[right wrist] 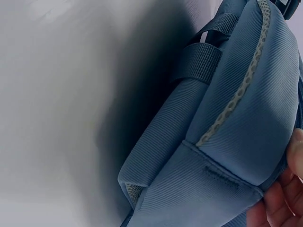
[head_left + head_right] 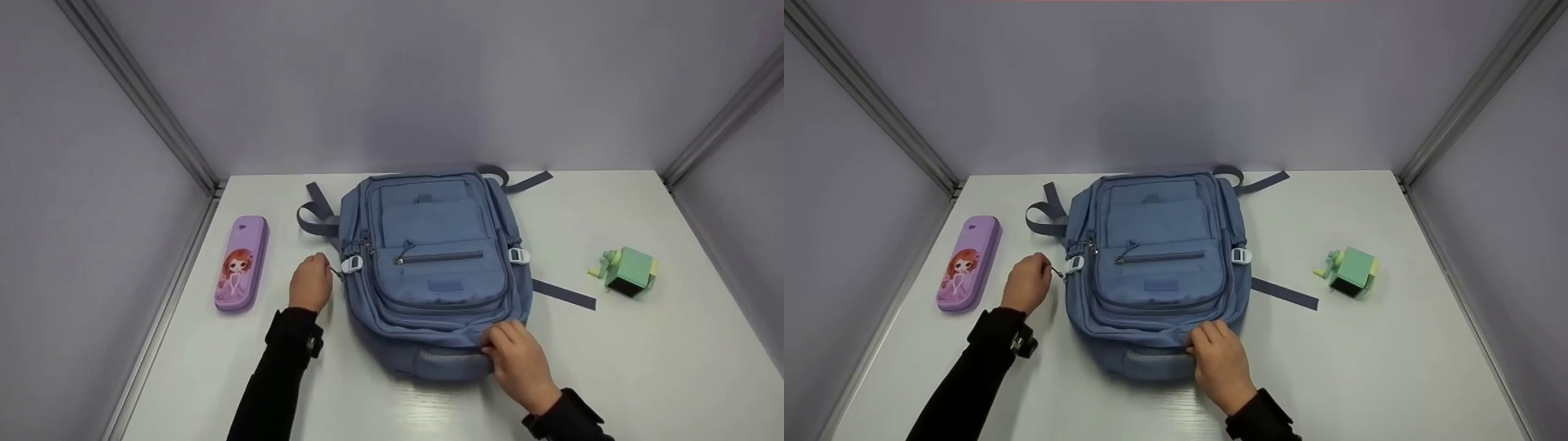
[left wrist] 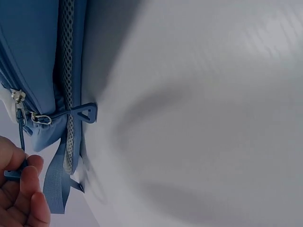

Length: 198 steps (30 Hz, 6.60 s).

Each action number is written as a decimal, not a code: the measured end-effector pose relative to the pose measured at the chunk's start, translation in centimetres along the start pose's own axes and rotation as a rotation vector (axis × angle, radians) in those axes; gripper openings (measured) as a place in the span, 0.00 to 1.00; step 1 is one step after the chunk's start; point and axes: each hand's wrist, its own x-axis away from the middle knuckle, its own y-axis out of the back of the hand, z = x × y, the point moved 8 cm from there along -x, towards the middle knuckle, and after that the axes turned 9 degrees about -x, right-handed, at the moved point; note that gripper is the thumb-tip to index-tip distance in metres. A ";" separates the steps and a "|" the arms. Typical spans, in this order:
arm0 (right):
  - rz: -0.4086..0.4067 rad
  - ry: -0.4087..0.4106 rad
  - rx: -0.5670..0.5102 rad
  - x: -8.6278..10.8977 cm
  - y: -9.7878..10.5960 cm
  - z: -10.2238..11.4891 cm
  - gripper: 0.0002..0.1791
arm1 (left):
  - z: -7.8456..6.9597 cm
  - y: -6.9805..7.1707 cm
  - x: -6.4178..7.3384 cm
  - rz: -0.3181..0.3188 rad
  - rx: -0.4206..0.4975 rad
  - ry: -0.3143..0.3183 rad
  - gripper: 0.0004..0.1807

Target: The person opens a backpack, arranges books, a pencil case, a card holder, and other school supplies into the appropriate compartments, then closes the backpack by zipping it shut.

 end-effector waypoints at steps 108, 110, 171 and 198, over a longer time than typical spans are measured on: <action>0.091 -0.288 0.062 0.8 -1.8 -3.0 0.09 | -6.4 -0.3 1.4 0.351 0.057 -0.368 0.04; 0.094 -0.291 0.061 0.9 -1.9 -3.0 0.08 | -6.6 0.3 1.9 0.291 0.003 -0.383 0.05; 0.440 -0.139 0.065 -3.8 -6.3 7.5 0.15 | -11.6 0.8 8.6 0.027 -0.144 -0.619 0.04; 0.367 -0.243 -0.074 -3.7 -3.8 5.1 0.09 | -11.0 0.9 8.4 -0.069 -0.278 -0.689 0.07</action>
